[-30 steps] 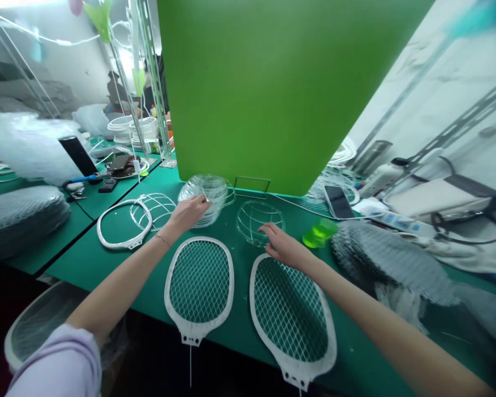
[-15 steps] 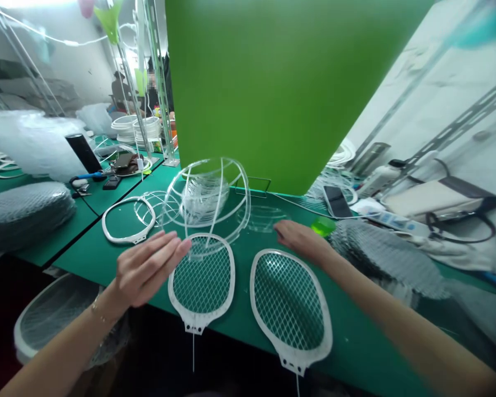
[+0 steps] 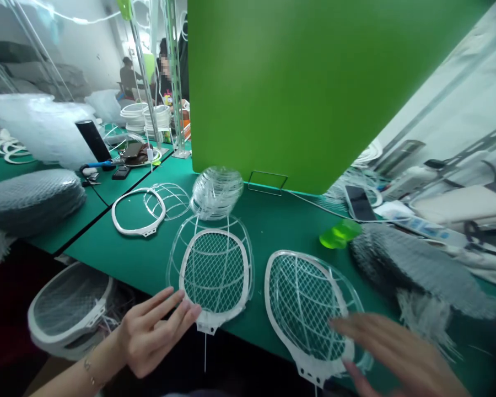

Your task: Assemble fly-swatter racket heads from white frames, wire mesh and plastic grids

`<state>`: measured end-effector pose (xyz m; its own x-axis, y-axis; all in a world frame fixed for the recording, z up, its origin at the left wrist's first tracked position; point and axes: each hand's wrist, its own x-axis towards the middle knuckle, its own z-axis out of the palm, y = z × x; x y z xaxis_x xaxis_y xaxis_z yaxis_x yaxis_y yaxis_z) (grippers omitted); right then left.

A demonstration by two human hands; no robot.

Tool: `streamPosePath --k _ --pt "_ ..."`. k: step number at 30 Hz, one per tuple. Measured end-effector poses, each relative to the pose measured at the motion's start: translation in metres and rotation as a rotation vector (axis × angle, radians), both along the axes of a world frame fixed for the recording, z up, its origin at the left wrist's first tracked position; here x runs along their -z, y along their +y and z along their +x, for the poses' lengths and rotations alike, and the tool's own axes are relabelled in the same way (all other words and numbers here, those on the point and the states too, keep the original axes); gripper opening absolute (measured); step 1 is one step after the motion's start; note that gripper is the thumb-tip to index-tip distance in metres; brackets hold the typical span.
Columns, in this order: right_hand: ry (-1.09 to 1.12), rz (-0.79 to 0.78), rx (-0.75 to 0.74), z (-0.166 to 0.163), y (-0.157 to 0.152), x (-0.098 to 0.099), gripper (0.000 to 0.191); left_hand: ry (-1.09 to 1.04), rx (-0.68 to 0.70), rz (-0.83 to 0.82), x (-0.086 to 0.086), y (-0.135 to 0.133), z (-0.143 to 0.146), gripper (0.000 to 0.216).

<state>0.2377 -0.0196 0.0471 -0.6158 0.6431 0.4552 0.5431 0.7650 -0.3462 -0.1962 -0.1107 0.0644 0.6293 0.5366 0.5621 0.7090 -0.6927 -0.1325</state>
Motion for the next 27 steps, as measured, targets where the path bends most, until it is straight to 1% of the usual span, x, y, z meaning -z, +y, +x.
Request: streamPosePath --k 1,2,3,4,5,6,7,9,10,12,14,15,16,17,19,21,23,25,27 --pt "0.073 -0.095 0.064 -0.025 0.021 -0.013 0.034 0.012 0.009 0.0 0.003 -0.001 0.001 0.048" --pt "0.18 -0.247 0.15 -0.055 0.042 -0.024 0.031 0.017 0.021 0.008 0.007 -0.002 0.002 0.047" --pt "0.255 -0.446 0.185 -0.086 0.062 -0.031 0.036 0.021 0.036 0.015 0.011 -0.003 0.003 0.046" --pt "0.331 -0.633 0.189 -0.117 0.082 -0.034 0.041 0.028 0.053 0.02 0.015 -0.003 0.004 0.044" --pt "0.398 -0.806 0.183 -0.146 0.099 -0.033 0.043 0.033 0.075 0.028 0.019 -0.003 0.005 0.042" --pt "0.442 -0.95 0.19 -0.17 0.113 -0.028 0.04 0.04 0.102 0.037 0.022 -0.002 0.005 0.039" --pt "0.453 -1.038 0.185 -0.19 0.125 -0.022 0.036 0.052 0.126 0.042 0.023 0.0 0.004 0.036" --pt "0.453 -1.107 0.172 -0.212 0.141 -0.005 0.024 0.085 0.143 0.038 0.019 0.008 0.004 0.033" --pt "0.447 -1.108 0.167 -0.216 0.146 0.003 0.019 0.082 0.142 0.022 0.014 0.015 0.004 0.033" --pt "0.439 -1.096 0.169 -0.218 0.153 0.015 0.014 0.041 0.098 -0.065 0.0 0.038 0.006 0.049" --pt "0.419 -1.077 0.178 -0.219 0.159 0.023 0.013 -0.034 -0.007 -0.191 -0.01 0.071 0.01 0.066" --pt "0.403 -1.06 0.184 -0.221 0.161 0.026 0.013 -0.054 -0.101 -0.236 -0.011 0.089 0.013 0.063" --pt "0.382 -1.04 0.189 -0.224 0.162 0.029 0.014 -0.051 -0.219 -0.285 -0.01 0.107 0.016 0.055" --pt "0.358 -1.014 0.194 -0.227 0.163 0.031 0.015 -0.031 -0.304 -0.327 -0.005 0.124 0.018 0.051" --pt "0.298 -0.943 0.211 -0.233 0.163 0.035 0.017 0.012 -0.379 -0.374 0.011 0.15 0.022 0.044" --pt "0.23 -0.835 0.231 -0.235 0.16 0.037 0.018 0.033 -0.378 -0.402 0.028 0.164 0.024 0.04" --pt "0.164 -0.698 0.245 -0.235 0.155 0.037 0.019 0.029 -0.359 -0.426 0.04 0.167 0.024 0.038" --pt "0.1 -0.568 0.245 -0.234 0.151 0.037 0.021 0.017 -0.343 -0.445 0.045 0.167 0.023 0.039" --pt "0.031 -0.471 0.235 -0.233 0.147 0.039 0.022 0.015 -0.336 -0.459 0.044 0.167 0.023 0.039"
